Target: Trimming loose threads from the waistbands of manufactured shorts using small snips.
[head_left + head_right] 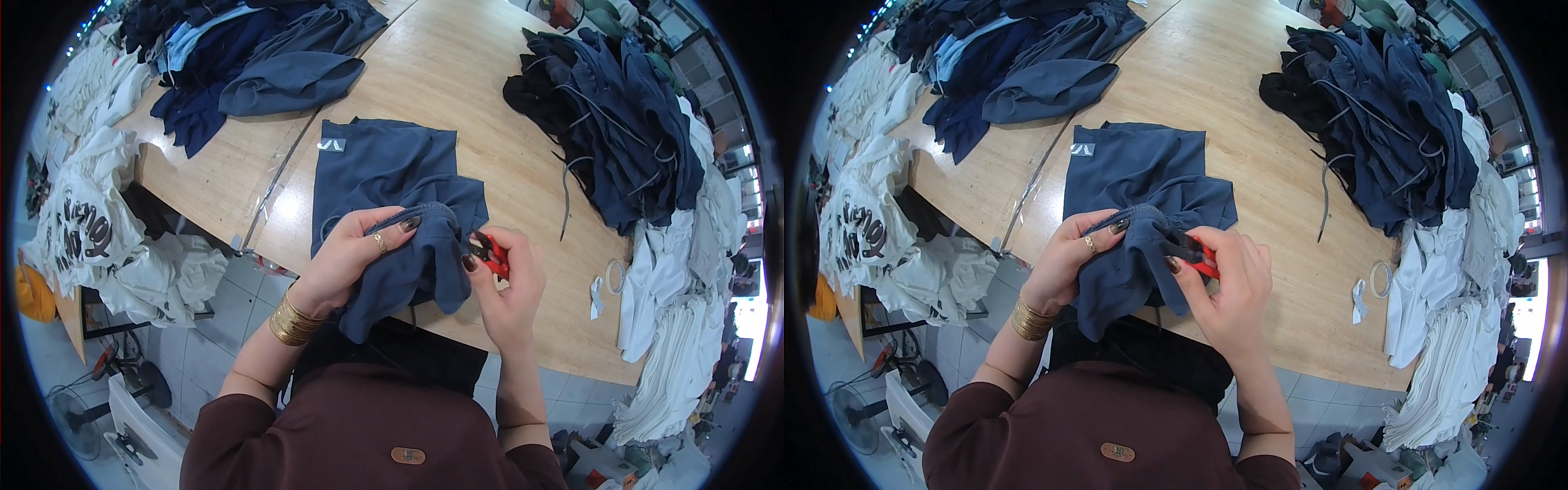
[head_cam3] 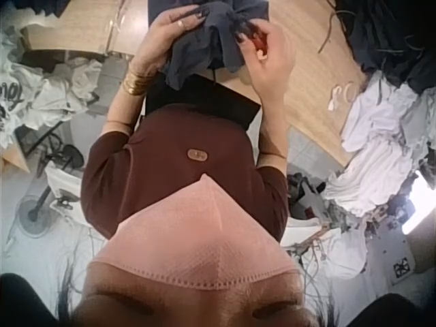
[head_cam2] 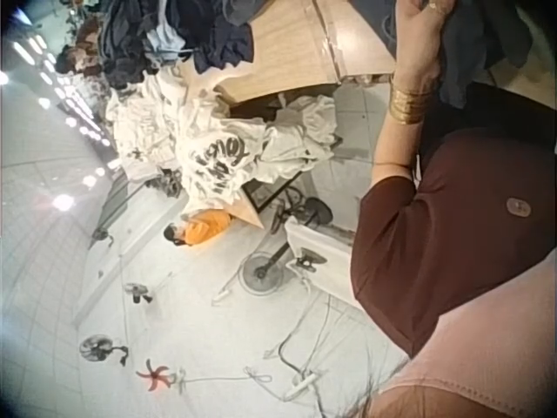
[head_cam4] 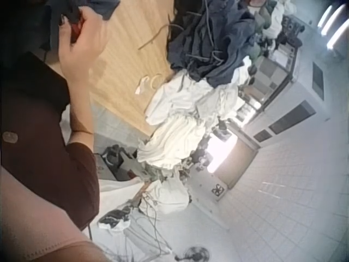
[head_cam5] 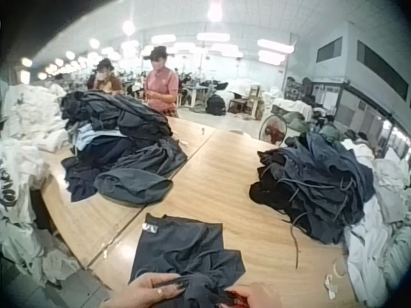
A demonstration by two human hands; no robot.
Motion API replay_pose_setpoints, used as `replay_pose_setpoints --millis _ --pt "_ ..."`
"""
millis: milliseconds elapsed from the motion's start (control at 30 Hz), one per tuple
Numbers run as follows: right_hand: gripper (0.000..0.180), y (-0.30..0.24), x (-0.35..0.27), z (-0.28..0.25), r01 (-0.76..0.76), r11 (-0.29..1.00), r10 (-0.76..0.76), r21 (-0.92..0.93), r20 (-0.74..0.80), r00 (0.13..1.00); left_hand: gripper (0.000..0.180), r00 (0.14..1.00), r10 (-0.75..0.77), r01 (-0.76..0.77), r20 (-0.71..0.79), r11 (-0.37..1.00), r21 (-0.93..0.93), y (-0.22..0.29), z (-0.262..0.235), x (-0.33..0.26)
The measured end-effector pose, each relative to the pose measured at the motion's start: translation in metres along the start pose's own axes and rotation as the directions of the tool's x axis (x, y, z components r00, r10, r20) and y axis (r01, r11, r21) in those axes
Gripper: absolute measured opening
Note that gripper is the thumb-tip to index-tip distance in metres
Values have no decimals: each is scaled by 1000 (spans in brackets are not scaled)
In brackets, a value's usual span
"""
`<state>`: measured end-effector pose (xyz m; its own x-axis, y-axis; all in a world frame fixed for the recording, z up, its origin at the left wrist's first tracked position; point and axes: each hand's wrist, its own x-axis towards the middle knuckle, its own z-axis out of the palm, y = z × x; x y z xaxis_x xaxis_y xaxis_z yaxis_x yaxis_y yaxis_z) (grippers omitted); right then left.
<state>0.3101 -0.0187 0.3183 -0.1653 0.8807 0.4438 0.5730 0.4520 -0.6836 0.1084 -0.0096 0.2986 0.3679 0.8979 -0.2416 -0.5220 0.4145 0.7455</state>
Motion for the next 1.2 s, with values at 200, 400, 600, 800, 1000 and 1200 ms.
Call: replay_pose_setpoints --millis 200,400,600,800,1000,1200 --pt "17 -2 1 2 97 986 -90 -133 59 994 21 999 -34 34 4 997 -68 -1 -2 -1" --pt "15 -3 1 3 85 985 -80 -151 41 996 22 999 -41 41 15 998 -57 2 0 -3" --pt "15 -3 2 3 95 985 -88 -146 48 995 22 998 -63 65 20 995 -76 3 0 -3" --pt "14 -4 2 4 96 987 -90 -127 57 994 22 996 -80 83 32 991 -107 2 -1 -3" --pt "15 -3 3 5 98 985 -92 -140 52 994 23 995 -82 87 50 990 -110 3 -2 -1" --pt "21 6 3 5 41 995 -47 -89 -67 997 23 995 -85 90 53 991 -100 4 -1 -2"
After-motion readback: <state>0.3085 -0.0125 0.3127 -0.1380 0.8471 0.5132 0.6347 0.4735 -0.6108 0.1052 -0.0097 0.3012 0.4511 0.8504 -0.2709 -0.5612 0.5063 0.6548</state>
